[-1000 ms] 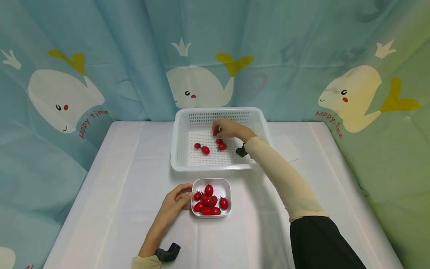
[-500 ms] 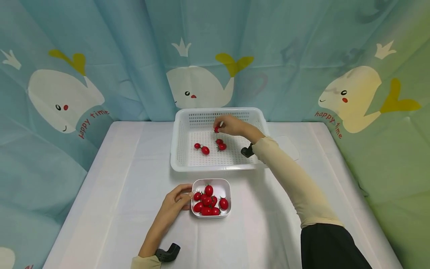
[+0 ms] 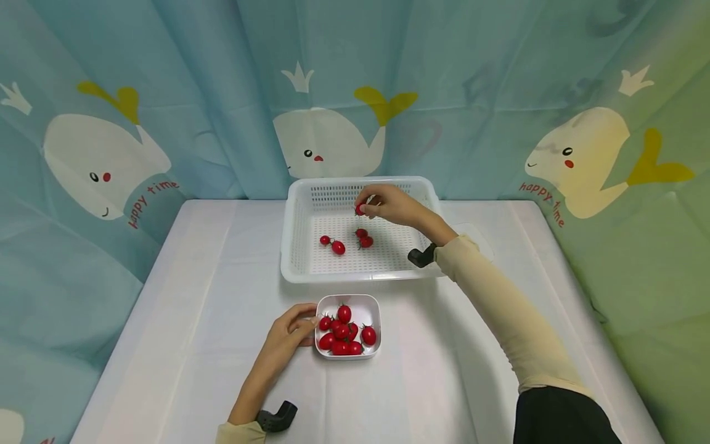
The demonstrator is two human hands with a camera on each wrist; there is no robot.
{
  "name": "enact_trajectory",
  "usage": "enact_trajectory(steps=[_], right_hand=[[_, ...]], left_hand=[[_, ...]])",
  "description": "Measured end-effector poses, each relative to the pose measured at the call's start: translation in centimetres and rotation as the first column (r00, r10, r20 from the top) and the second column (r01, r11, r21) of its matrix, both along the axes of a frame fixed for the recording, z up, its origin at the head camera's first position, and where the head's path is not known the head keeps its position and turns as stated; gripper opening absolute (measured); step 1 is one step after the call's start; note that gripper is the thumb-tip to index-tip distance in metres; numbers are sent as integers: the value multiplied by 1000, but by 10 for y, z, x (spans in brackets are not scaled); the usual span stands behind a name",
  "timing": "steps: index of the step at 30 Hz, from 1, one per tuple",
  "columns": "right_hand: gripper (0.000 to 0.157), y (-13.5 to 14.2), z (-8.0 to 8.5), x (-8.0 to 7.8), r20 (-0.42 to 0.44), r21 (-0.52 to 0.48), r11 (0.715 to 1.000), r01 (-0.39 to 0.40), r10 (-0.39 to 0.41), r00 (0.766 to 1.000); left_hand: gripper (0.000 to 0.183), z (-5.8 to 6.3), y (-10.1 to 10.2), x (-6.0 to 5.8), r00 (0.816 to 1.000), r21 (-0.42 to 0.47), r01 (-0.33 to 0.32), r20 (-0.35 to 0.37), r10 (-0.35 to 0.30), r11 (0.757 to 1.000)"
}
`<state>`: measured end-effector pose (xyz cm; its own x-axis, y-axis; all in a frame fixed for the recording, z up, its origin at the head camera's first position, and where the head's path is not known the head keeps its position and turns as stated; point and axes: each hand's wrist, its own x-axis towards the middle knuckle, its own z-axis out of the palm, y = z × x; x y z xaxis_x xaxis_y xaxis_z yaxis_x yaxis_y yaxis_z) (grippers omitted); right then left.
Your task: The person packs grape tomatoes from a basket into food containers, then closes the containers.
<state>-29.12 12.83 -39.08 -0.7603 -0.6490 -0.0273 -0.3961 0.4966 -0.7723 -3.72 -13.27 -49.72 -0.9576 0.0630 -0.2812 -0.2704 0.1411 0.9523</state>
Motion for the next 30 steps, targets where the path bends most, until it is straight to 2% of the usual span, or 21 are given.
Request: enact_trajectory(steps=[4,12,17,20,25,30], right_hand=[[16,4,4,14,36,-98,995,35,-32,999],[18,4,6,47,155,-264,957,119,-80,985],[18,1,6,67,239,-330,926,184,-107,965],[18,0,3,78,304,-357,912,201,-90,948],[15,-2,-3,94,345,-361,921,150,-17,939],[13,-1,-9,104,351,-342,939,29,99,931]], left_hand=[[41,0,0,0,1000,-7,0,-4,0,1000],[41,0,1,1,1000,-5,-2,-5,2,1000],[41,-1,0,1,1000,-8,-1,-7,1,1000],[41,-1,0,0,1000,-12,4,-8,-4,1000],[41,-1,-1,1,1000,-16,1,-9,-1,1000],[42,-1,0,0,1000,1,4,-11,-4,1000]])
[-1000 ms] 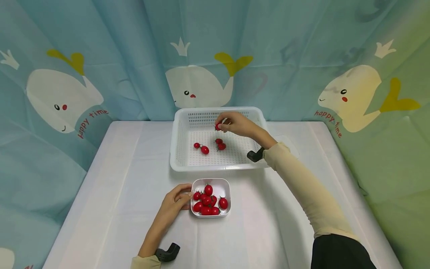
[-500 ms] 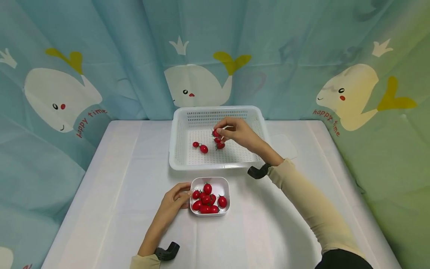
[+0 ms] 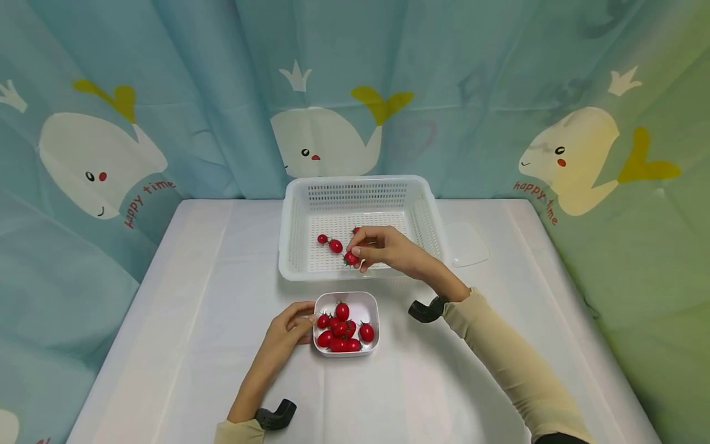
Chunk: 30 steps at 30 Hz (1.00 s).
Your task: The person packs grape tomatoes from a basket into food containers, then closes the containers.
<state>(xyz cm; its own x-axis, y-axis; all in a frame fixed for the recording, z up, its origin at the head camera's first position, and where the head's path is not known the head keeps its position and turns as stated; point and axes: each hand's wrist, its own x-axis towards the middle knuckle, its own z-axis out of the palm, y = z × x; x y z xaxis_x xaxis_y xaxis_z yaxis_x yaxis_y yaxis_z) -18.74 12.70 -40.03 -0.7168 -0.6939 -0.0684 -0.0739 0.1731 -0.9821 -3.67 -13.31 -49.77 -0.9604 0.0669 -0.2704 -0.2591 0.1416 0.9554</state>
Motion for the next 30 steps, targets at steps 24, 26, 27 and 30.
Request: enact_trajectory(steps=[24,26,27,30], right_hand=[[10,-14,-24,40,-17,179,895,-409,419,908],[9,-15,-27,41,-28,215,882,-420,435,900],[9,-16,-28,42,-34,233,875,-424,443,896],[9,-17,-31,43,-60,285,859,-426,460,886]], left_hand=[[41,-2,-2,-2,1000,21,3,1,-3,1000],[41,-2,-2,-2,1000,21,2,3,-2,1000],[41,-2,-2,-2,1000,21,2,5,-2,1000],[40,-3,-1,-2,1000,26,5,11,-5,1000]])
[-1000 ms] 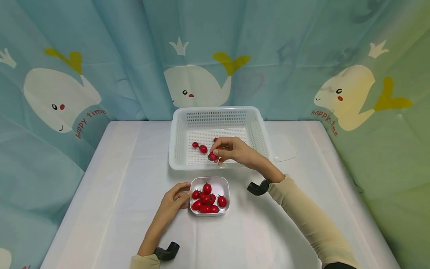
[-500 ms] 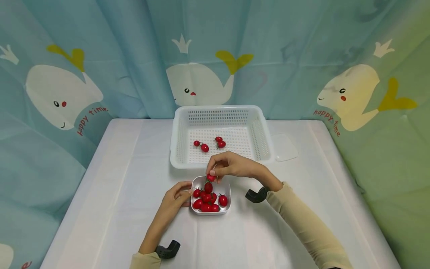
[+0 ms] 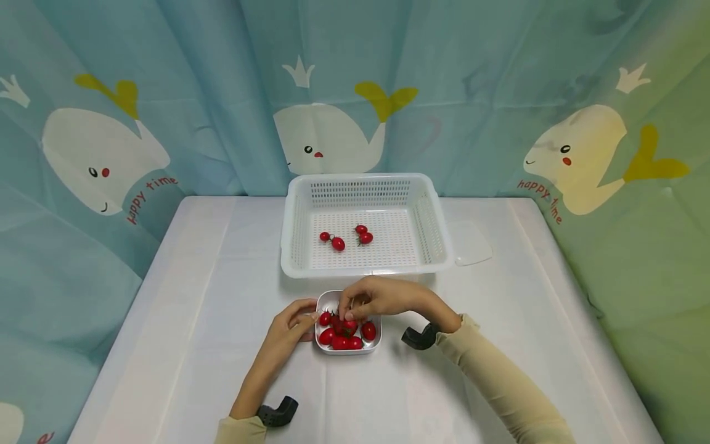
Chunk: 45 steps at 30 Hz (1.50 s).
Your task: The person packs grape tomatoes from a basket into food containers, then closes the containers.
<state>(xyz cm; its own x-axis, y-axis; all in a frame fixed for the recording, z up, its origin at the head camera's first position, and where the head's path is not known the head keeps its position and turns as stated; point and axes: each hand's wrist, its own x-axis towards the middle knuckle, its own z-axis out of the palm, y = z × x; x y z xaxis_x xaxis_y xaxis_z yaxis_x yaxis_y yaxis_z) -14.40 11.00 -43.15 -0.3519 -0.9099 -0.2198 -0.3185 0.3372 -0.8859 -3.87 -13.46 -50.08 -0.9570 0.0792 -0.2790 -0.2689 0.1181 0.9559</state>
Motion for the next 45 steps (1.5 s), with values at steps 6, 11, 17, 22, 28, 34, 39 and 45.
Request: enact_trajectory(steps=[6,11,17,22,28,34,39,45], right_hand=[[8,-2,-5,1,-81,44,999,-8,12,997],[7,-4,-9,2,-104,52,998,-27,32,994],[5,-6,-9,3,-131,63,997,-55,62,989],[5,-8,-9,5,-151,86,995,-45,57,987],[11,-8,-9,7,-136,96,995,-35,48,990],[9,-8,-11,7,-169,72,997,-40,52,984],[8,-8,-10,7,-188,54,998,-41,50,981],[5,-8,-8,7,-198,48,998,-27,36,980]], left_hand=[[40,1,0,1,1000,10,4,-5,-4,1000],[40,1,1,1,1000,4,3,-4,-2,1000],[39,1,1,1,1000,5,-3,-3,3,1000],[40,1,1,1,1000,-2,-8,-5,8,1000],[41,0,1,2,1000,2,-8,-12,8,1000],[42,-2,1,1,1000,18,-1,-12,1,1000],[42,-2,1,1,1000,20,0,-16,1,1000],[41,-2,1,1,1000,18,0,-17,1,1000]])
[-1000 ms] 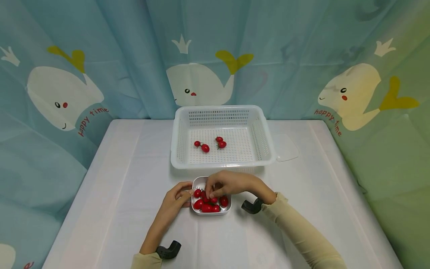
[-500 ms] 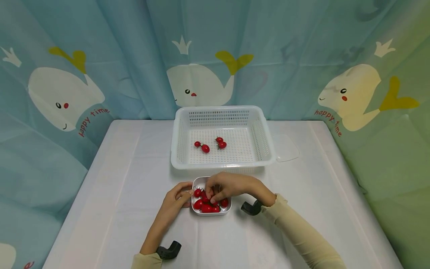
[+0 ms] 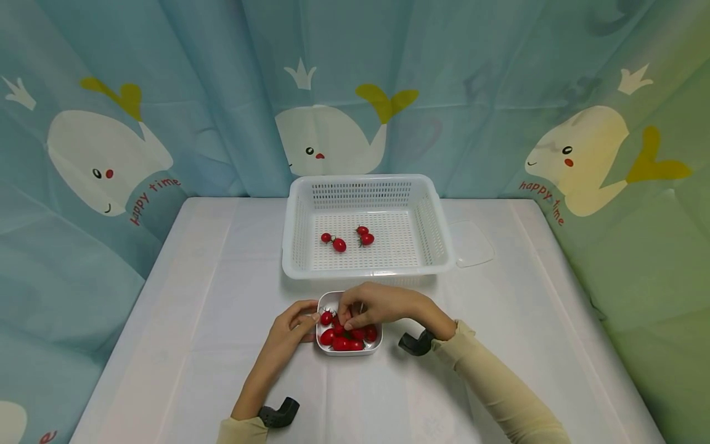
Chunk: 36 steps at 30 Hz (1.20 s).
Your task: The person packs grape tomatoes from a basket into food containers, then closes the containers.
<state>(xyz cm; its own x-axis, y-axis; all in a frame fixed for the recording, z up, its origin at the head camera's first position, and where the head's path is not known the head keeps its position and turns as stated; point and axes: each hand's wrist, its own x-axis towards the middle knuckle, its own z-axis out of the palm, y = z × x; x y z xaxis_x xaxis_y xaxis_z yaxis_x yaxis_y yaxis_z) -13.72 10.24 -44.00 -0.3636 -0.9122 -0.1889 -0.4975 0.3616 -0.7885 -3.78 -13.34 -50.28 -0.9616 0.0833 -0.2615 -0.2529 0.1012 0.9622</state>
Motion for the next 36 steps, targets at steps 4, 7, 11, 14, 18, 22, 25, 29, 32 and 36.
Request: enact_trajectory(steps=[4,7,11,14,18,22,25,29,32,36], right_hand=[[4,0,2,-1,1,1,1000,14,-14,1000],[4,1,6,-3,15,-2,1000,23,-23,1000],[6,3,13,-6,40,-15,999,31,-30,999],[10,5,20,-10,39,-29,999,41,-40,998],[13,8,29,-16,51,-52,997,52,-50,997],[14,10,39,-23,62,-66,995,75,-70,996],[11,12,44,-30,64,-83,991,107,-101,993],[10,13,49,-40,92,-103,982,160,-151,984],[12,11,51,-48,99,-110,975,191,-181,978],[14,6,51,-60,94,-121,970,209,-198,976]], left_hand=[[42,1,0,0,1000,-3,-4,3,4,1000],[42,2,0,1,1000,-5,-5,2,5,1000],[42,2,-1,0,1000,-4,-1,5,1,1000],[42,1,0,-1,1000,-2,1,8,-1,1000],[42,1,0,-2,1000,0,3,9,-3,1000],[42,1,-1,-1,1000,2,6,2,-6,1000],[42,1,-1,-1,1000,-4,7,-2,-7,1000],[42,0,0,-1,1000,-15,4,7,-4,1000],[42,-1,0,-1,1000,-17,0,12,0,1000],[42,0,0,0,1000,-13,-6,5,6,1000]])
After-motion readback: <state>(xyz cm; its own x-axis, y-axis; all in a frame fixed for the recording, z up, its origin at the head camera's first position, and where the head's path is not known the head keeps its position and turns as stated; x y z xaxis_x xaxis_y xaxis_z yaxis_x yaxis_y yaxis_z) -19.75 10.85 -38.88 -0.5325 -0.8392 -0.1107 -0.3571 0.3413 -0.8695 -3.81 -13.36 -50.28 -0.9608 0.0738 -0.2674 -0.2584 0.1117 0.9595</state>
